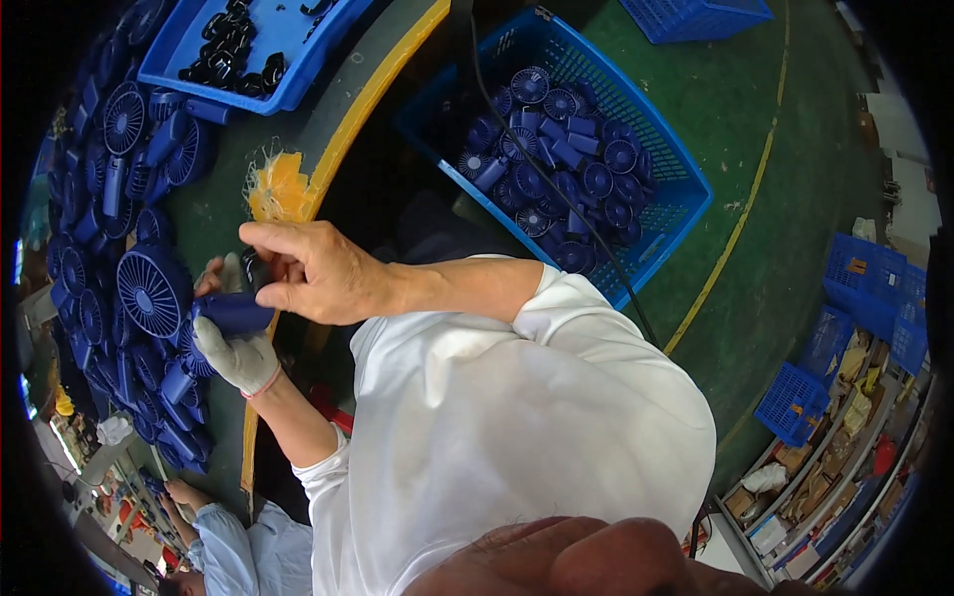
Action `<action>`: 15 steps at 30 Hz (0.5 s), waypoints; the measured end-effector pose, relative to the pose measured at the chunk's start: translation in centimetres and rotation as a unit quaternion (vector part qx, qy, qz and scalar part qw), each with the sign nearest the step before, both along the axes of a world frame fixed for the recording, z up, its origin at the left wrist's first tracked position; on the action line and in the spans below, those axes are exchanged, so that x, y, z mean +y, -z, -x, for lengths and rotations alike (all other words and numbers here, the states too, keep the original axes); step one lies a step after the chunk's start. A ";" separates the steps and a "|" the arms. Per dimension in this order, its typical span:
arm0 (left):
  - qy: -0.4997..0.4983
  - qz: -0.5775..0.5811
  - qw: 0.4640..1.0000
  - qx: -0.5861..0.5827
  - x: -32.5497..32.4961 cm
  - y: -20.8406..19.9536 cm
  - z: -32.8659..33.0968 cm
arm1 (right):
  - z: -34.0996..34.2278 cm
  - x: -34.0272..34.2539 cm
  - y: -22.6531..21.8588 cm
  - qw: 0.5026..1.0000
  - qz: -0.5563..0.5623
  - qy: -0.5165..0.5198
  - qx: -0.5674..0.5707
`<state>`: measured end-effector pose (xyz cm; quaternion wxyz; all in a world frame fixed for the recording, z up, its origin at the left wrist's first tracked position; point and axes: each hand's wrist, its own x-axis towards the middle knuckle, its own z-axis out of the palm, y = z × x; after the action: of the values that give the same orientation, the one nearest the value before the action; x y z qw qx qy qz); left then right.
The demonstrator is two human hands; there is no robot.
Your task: The person assembles handheld fans by picking up a fan body and a black component, fitting the component onto the fan, and placing the assembled unit into a blue crate.
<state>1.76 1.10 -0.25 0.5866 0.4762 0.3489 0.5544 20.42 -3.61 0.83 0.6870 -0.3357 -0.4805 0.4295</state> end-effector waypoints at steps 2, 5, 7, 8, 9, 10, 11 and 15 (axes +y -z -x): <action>-0.006 0.061 0.997 -0.041 -1.1 0.0 -0.2 | 0.4 -0.4 -1.0 0.998 -0.023 -0.057 0.026; 0.002 0.127 0.989 -0.076 -2.2 0.3 0.4 | 2.4 -0.9 -0.8 0.995 -0.102 -0.013 0.006; -0.112 0.070 0.989 -0.058 -3.8 0.5 -0.3 | 3.9 -0.3 0.0 0.982 -0.185 0.043 -0.012; -0.090 0.023 0.995 -0.038 -3.5 1.7 0.8 | 4.0 -0.4 0.2 0.982 -0.184 0.042 -0.010; -0.085 -0.030 0.995 0.033 -3.5 2.4 1.8 | 4.0 -0.5 0.3 0.974 -0.203 0.083 -0.049; -0.083 -0.085 0.988 0.103 -3.4 2.2 1.4 | 3.9 -0.4 0.6 0.963 -0.220 0.126 -0.090; -0.090 -0.140 0.972 0.165 -3.4 1.6 0.8 | 3.7 -0.5 0.9 0.962 -0.199 0.144 -0.121; -0.106 -0.158 0.922 0.338 -3.6 -1.2 -1.2 | 3.1 -0.3 2.1 0.969 -0.166 0.124 -0.138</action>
<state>2.91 -2.52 1.00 0.2891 0.6823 0.4820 0.4675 17.29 -3.87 -1.26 0.7081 -0.3300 -0.5897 0.2049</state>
